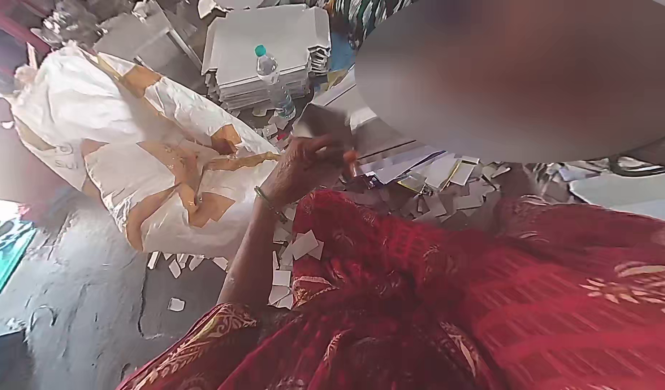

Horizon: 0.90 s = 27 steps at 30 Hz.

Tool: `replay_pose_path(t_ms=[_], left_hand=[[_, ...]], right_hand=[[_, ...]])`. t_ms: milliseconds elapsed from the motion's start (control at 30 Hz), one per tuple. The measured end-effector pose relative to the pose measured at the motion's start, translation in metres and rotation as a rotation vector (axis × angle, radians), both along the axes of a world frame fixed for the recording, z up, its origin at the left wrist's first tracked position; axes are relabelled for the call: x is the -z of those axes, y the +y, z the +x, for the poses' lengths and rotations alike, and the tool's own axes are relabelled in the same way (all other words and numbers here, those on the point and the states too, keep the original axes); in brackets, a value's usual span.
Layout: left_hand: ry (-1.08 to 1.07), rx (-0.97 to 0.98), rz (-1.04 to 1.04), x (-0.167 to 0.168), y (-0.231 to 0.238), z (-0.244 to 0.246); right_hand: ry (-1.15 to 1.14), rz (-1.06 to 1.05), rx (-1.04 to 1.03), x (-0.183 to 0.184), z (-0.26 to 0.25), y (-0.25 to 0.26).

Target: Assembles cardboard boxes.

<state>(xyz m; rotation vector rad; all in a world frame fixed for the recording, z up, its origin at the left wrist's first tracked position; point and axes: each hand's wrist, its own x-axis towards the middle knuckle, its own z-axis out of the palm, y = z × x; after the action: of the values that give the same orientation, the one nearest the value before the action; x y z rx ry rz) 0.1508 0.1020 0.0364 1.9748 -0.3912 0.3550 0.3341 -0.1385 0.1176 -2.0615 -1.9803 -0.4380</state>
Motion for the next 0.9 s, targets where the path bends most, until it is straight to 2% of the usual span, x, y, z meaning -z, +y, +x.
replay_pose_path(t_ms=[67,133,200,267,300,333,367,433,567,633,733,833,900], left_hand=[[0.147,0.095,-0.133,0.007,0.009,-0.013],[0.288,0.02,-0.099,0.015,0.022,-0.034],[0.523,-0.189,0.154,0.02,0.036,-0.055],[0.793,-0.289,0.457,0.028,0.05,-0.064],[0.904,-0.3,0.508,0.037,0.057,-0.066],[0.928,-0.307,0.49,0.048,0.063,-0.068],[0.876,-0.321,0.448,0.057,0.066,-0.069],[0.627,-0.334,0.351,0.06,0.061,-0.063],[0.074,-0.471,0.095,0.047,0.014,-0.025],[-0.081,-0.575,-0.009,0.042,-0.007,-0.012],[-0.125,-0.676,-0.112,0.044,-0.025,-0.009],[-0.082,-0.597,-0.151,0.07,-0.028,-0.023],[0.103,-0.426,-0.445,0.06,-0.026,-0.049]], right_hand=[[0.011,0.038,0.016,0.013,0.03,-0.012],[-0.017,0.076,0.131,0.01,0.032,-0.017],[-0.048,0.09,0.25,-0.009,0.007,-0.009],[-0.124,0.15,0.326,-0.012,-0.006,-0.005],[-0.134,0.18,0.345,-0.011,-0.009,-0.003],[-0.137,0.209,0.346,-0.01,-0.011,-0.001],[-0.129,0.221,0.346,-0.011,-0.011,0.002],[-0.088,0.23,0.365,-0.015,-0.012,0.005],[-0.028,0.269,0.382,-0.019,-0.02,0.014],[-0.034,0.304,0.373,-0.017,-0.029,0.022],[-0.041,0.224,0.28,-0.017,-0.044,0.031],[-0.021,0.051,0.253,-0.027,-0.053,0.027],[0.044,-0.109,0.417,-0.043,-0.068,0.03]])
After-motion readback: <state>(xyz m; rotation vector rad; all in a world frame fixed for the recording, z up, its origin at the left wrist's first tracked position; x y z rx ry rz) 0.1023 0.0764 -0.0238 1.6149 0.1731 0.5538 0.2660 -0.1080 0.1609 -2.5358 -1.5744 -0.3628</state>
